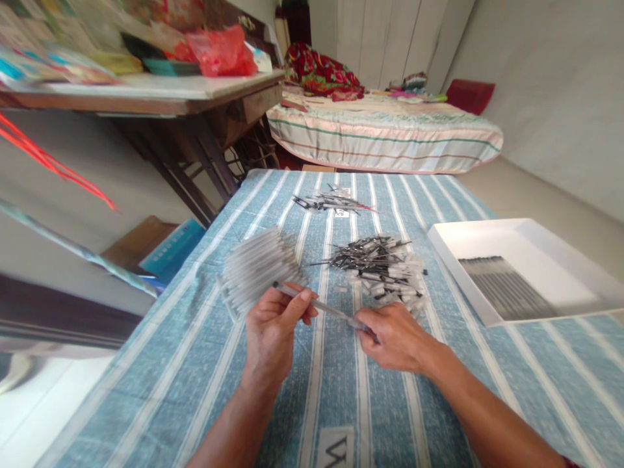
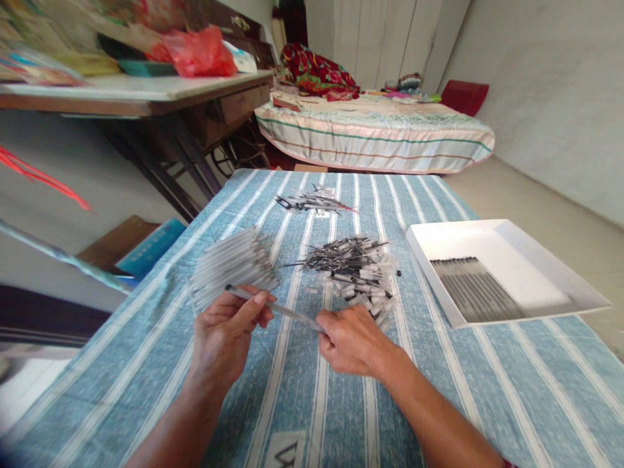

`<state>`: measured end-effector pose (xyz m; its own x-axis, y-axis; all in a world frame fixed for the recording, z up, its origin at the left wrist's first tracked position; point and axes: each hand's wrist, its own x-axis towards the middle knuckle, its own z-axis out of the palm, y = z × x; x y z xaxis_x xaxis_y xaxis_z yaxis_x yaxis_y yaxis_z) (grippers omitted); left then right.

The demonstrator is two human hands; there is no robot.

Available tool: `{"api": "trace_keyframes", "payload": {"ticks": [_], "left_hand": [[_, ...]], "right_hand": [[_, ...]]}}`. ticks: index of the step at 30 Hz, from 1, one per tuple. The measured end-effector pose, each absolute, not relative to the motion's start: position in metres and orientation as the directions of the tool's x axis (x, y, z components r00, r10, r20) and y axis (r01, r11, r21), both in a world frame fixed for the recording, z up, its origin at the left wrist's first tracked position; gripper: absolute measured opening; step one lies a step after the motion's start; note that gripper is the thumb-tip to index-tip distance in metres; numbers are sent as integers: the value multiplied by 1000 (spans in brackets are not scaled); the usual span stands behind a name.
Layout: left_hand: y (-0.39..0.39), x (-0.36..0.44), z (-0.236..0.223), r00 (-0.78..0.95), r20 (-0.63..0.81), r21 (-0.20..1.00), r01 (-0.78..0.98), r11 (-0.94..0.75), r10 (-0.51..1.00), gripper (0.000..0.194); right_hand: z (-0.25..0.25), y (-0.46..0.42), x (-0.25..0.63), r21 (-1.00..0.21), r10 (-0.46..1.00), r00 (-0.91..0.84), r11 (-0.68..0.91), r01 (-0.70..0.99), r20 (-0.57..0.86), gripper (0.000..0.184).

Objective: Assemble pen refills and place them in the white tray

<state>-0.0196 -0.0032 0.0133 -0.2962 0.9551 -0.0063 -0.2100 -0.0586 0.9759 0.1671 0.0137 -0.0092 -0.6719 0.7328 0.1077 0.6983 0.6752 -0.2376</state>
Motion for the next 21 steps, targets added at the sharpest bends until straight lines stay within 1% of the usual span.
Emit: {"api": "trace_keyframes", "payload": {"ticks": [6, 10, 12, 17, 19, 21], "left_hand": [[-4, -16, 12, -257, -39, 983, -183, -9, 966, 9], [-5, -15, 9, -238, -53, 984, -180, 10, 970, 11], [-5, -16, 10, -232, -69, 979, -201, 22, 970, 12], [-3, -18, 16, -187, -157, 943, -319, 91, 970, 16], [-3, -19, 16, -192, -175, 932, -349, 99, 966, 16], [-2, -20, 15, -203, -182, 924, -371, 96, 962, 18]], "right_hand": [[-9, 13, 167, -241, 730, -671, 680, 693, 131, 11], [-10, 12, 168, -292, 728, -663, 681, 672, 174, 10], [-11, 11, 168, -369, 739, -641, 667, 648, 208, 9], [-13, 7, 166, -656, 784, -555, 577, 487, 278, 10], [-14, 5, 165, -718, 802, -520, 544, 434, 293, 12], [-15, 4, 163, -741, 813, -489, 534, 407, 317, 13]]}}
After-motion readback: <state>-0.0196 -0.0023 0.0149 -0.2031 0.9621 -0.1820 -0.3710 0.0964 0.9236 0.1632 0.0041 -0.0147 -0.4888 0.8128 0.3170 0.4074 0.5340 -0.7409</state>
